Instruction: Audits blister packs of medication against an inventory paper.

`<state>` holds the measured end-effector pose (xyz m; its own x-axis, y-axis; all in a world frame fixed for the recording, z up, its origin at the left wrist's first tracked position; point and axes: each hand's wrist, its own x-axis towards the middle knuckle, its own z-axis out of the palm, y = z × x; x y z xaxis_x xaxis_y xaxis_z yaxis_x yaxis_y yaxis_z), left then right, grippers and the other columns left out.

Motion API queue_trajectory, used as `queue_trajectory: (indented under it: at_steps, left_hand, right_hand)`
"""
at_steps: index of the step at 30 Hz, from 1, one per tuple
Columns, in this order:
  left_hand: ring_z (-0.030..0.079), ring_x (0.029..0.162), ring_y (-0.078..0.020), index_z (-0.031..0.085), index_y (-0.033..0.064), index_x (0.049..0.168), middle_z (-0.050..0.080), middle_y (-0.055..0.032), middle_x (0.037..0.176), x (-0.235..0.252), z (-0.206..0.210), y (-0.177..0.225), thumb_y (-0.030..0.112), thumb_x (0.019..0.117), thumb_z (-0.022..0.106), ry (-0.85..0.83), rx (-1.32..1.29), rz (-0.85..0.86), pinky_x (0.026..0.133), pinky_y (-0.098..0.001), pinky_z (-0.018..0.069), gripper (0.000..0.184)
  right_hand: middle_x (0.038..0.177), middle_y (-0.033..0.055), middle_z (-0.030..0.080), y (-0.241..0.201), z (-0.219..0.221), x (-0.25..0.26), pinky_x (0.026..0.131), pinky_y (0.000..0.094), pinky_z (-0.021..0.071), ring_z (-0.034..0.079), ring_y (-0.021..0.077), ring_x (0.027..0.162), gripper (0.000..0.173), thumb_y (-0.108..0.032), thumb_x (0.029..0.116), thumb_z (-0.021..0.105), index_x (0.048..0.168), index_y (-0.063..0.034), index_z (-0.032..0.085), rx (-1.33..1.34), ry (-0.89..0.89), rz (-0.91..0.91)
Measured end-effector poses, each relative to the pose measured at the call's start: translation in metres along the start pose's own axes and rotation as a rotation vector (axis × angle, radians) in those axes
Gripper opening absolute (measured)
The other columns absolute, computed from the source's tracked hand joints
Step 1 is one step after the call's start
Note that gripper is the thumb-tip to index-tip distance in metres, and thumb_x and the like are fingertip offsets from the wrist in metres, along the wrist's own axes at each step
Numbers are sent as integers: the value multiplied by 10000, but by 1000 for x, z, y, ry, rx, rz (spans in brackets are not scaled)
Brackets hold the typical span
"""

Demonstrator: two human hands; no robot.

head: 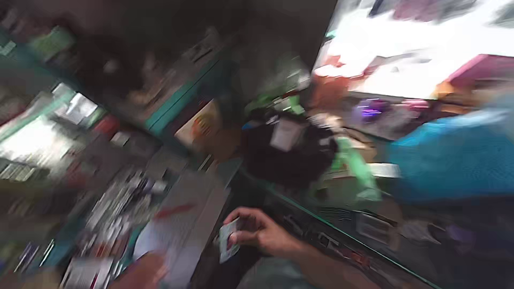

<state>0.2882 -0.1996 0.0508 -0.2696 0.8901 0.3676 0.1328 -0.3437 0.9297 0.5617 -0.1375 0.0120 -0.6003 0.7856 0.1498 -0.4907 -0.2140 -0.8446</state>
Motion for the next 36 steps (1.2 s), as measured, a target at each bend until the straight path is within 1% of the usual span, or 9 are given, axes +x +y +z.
queue_trajectory:
  at_steps: [4,7,11,14,17,24,28,32,36]
  left_hand:
    - [596,1282,-246,443,196,1519,603,-90,1417,-83,63,-35,307,1069,468,-83,-512,-351,1074,-412,501,465]
    - [588,1308,-217,474,154,1526,583,-94,1456,-115,68,-39,570,926,640,51,-1011,-600,1069,-393,512,749]
    - [554,1343,-254,385,128,1568,545,-137,1485,-129,51,-41,459,902,729,120,-1054,-589,1086,-410,496,819]
    - [730,839,-160,584,143,1292,740,-72,1030,-131,34,-28,252,937,690,306,-883,-791,742,-340,627,386]
    - [582,588,-80,504,78,1432,677,-70,955,-132,10,-35,60,971,531,75,-689,-579,500,-210,495,463]
    - [699,871,-320,655,168,1284,687,-127,1083,-76,-10,-43,83,905,567,-255,928,-271,689,-510,572,398]
    - [691,928,-342,478,229,1524,366,-110,1628,-48,0,-52,147,952,547,-423,1087,-423,707,-511,547,582]
    - [692,900,-304,331,185,1609,185,-52,1708,-29,10,-64,136,924,568,-483,1104,-534,690,-486,543,727]
    - [691,938,-304,275,95,1618,241,-61,1691,-18,16,-77,135,888,609,-419,1107,-597,720,-476,550,804]
  right_hand:
    - [1167,46,703,26,2,4,898,297,603,701,108,1004,323,49,947,648,1264,-2,615,44,-220,133]
    - [1210,88,682,51,19,6,917,326,603,696,142,1031,411,40,920,675,1316,25,569,-86,-302,218]
    - [1086,47,719,65,49,12,840,251,597,697,69,929,376,-120,898,751,1247,-31,644,-567,-358,155]
    - [1208,67,700,61,61,38,968,286,563,666,117,1115,267,-185,898,756,1152,-103,752,-895,-377,8]
    - [1002,66,756,72,42,100,813,358,609,727,159,911,196,-226,974,667,1060,-82,769,-1177,-193,-135]
    - [995,150,685,117,21,190,869,538,535,649,328,1004,199,-294,875,806,997,-137,805,-1589,-133,159]
    - [822,96,670,92,32,168,685,449,532,625,218,702,225,-245,974,699,1084,-53,739,-1412,39,45]
    - [735,-41,658,87,34,143,581,265,570,637,76,608,88,-116,958,625,1025,-86,577,-783,126,-223]
    - [757,29,716,107,29,153,662,336,611,694,151,660,127,-32,926,601,1035,-77,648,-518,32,-183]
